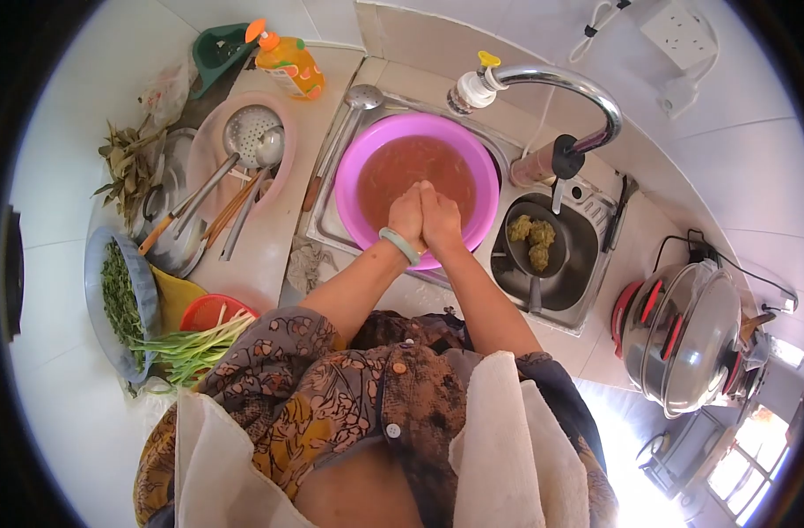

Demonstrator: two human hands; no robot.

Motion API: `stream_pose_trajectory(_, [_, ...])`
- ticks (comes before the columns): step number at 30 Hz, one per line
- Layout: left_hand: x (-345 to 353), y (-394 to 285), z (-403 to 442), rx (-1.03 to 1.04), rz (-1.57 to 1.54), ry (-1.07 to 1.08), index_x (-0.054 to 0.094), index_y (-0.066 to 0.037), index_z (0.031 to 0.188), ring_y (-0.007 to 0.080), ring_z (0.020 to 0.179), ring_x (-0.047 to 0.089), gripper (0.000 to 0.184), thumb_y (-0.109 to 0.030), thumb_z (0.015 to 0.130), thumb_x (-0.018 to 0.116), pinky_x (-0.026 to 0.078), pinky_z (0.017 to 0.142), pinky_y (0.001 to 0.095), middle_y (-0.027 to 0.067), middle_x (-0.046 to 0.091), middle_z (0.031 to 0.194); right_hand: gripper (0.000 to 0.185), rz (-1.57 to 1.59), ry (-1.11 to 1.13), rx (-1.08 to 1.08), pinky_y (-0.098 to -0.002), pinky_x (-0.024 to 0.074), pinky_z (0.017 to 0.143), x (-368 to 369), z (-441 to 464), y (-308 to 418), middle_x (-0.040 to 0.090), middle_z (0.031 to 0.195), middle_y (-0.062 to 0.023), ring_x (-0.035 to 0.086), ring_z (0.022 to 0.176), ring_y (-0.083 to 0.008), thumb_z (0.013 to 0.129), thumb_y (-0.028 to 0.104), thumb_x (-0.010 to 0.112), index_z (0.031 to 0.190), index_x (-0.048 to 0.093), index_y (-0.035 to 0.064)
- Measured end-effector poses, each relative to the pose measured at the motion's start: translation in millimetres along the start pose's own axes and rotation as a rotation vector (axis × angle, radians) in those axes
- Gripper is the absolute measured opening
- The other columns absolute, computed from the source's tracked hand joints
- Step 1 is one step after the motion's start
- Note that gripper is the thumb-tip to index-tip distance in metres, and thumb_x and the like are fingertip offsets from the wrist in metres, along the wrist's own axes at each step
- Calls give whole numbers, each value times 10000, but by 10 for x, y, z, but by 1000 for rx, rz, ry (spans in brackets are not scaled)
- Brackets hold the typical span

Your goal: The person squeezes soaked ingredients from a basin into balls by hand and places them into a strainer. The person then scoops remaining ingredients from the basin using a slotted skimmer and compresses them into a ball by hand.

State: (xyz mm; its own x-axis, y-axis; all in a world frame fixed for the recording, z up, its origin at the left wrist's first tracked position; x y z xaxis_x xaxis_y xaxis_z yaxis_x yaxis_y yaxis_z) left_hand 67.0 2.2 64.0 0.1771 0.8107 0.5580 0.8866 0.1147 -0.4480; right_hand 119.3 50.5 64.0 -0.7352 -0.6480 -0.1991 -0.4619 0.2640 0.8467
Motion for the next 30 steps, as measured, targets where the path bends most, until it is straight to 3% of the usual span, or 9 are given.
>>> stream_pose_trajectory(7, [-176, 120, 9, -28, 68, -27, 548, -63, 949, 183, 778, 566, 245, -274, 983, 429, 487, 646, 343, 68, 567, 877, 540, -53, 6, -30, -362, 464, 838, 12, -110, -121, 669, 939, -223, 642, 907, -284, 945, 433, 424, 1019, 660, -47])
stream_pose_trajectory(10, [-319, 235, 80, -36, -14, -59, 549, -70, 930, 182, 748, 565, 260, -296, 985, 430, 479, 600, 349, 67, 566, 819, 523, 8, 41, -31, -327, 462, 757, 92, -107, -294, 652, 877, -112, 581, 811, -174, 971, 422, 434, 970, 639, -60])
stream_pose_trajectory(13, [-451, 219, 84, -136, 127, -61, 568, -45, 998, 215, 779, 584, 389, -390, 991, 388, 505, 660, 366, 104, 588, 890, 557, 143, 58, 129, -322, 469, 771, 179, -83, -433, 642, 857, -99, 579, 801, -174, 969, 482, 430, 1014, 634, -34])
stream_pose_trajectory(16, [-805, 171, 361, -297, -293, 534, 554, -55, 937, 207, 762, 599, 474, -458, 998, 311, 515, 607, 355, 88, 577, 735, 593, 455, 146, 391, -321, 465, 822, 79, 6, -379, 618, 968, -99, 573, 874, -172, 956, 543, 425, 1130, 580, -2])
stream_pose_trajectory(19, [-631, -141, 247, -237, -409, 201, 557, -32, 980, 247, 827, 614, 575, -513, 990, 242, 541, 689, 368, 120, 611, 832, 705, 651, 194, 363, -358, 463, 887, -72, -42, -183, 575, 1139, -103, 565, 1006, -215, 915, 618, 436, 1341, 456, 56])
stream_pose_trajectory(22, [-501, -323, 152, -155, -367, 165, 553, -28, 1026, 259, 836, 599, 569, -490, 997, 224, 541, 769, 391, 131, 601, 927, 679, 807, 214, 187, -352, 452, 921, -76, -52, -230, 510, 1237, -123, 525, 1084, -211, 940, 537, 464, 1401, 351, 52])
stream_pose_trajectory(25, [-452, -368, 84, -151, -372, 254, 538, -13, 1151, 291, 1031, 565, 528, -425, 1008, 240, 465, 932, 438, 144, 590, 1093, 605, 523, 51, -135, -350, 450, 934, 141, -184, -222, 516, 1230, -138, 519, 1105, -203, 952, 441, 505, 1386, 369, 43])
stream_pose_trajectory(28, [-410, -326, 52, -135, -349, 275, 524, -27, 1215, 286, 1075, 548, 458, -355, 1015, 274, 424, 976, 443, 124, 587, 1112, 548, 362, -56, -325, -338, 446, 939, 350, -219, -211, 526, 1228, -134, 511, 1127, -196, 943, 371, 551, 1352, 414, 32])
stream_pose_trajectory(30, [-390, -322, -39, -153, -270, 349, 536, -39, 1212, 267, 1075, 551, 407, -319, 1009, 320, 421, 980, 424, 114, 591, 1109, 524, 416, -113, -194, -325, 446, 930, 308, -242, -76, 536, 1214, -123, 524, 1105, -191, 938, 365, 562, 1324, 445, 30])
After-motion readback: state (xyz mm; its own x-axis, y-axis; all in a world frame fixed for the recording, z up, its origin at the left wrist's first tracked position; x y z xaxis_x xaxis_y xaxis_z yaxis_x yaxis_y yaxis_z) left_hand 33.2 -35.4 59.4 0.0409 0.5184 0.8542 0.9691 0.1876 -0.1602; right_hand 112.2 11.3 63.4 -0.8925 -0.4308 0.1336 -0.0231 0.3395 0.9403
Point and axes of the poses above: each hand's wrist, its own z-axis towards the middle knuckle, its own x-axis out of the palm, y = z × x, the point moved 1 cm from there along z, towards the middle knuckle
